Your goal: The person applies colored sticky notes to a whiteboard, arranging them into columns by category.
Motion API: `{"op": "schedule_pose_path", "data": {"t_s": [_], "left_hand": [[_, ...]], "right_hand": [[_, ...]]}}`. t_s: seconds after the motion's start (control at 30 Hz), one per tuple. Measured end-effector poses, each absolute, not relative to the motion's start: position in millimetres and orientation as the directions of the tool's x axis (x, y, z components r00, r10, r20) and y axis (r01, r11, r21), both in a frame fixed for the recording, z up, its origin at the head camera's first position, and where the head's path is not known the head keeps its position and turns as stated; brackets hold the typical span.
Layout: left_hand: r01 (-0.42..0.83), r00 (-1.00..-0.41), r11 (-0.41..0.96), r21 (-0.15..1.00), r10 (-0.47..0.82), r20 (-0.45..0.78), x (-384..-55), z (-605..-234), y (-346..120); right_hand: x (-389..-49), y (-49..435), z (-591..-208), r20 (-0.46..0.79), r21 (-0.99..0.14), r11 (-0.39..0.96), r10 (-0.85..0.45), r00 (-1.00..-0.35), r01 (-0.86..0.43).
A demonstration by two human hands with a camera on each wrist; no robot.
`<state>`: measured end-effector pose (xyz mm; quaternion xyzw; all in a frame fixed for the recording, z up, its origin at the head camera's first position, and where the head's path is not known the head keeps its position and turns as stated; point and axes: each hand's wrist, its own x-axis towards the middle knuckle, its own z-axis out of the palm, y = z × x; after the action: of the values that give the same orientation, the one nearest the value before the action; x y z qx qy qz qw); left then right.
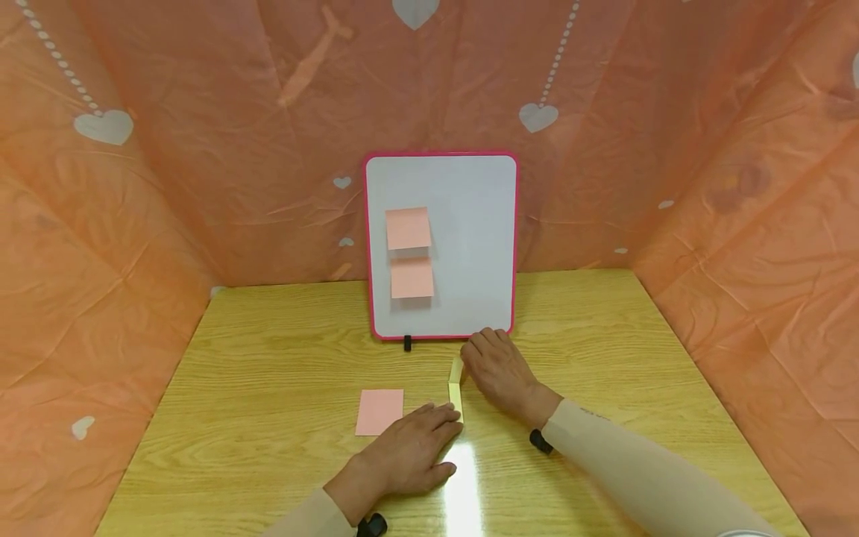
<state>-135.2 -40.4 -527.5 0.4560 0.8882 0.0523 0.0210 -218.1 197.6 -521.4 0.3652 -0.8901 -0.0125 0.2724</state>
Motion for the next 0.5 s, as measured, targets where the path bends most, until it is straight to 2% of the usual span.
{"op": "schedule_pose_path", "data": {"t_s": [0.13, 0.5], "left_hand": [[0.806, -0.585, 0.581, 0.113, 0.811, 0.006, -136, -527, -40], [0.803, -0.587, 0.579, 0.141, 0.809, 0.017, -135, -528, -41]], "right_hand": [[-219, 199, -518, 0.484, 0.208, 0.740, -0.646, -0.591, -0.639], [-227, 203, -504, 0.619, 0.131, 0.743, -0.578, -0.531, -0.656]]}}
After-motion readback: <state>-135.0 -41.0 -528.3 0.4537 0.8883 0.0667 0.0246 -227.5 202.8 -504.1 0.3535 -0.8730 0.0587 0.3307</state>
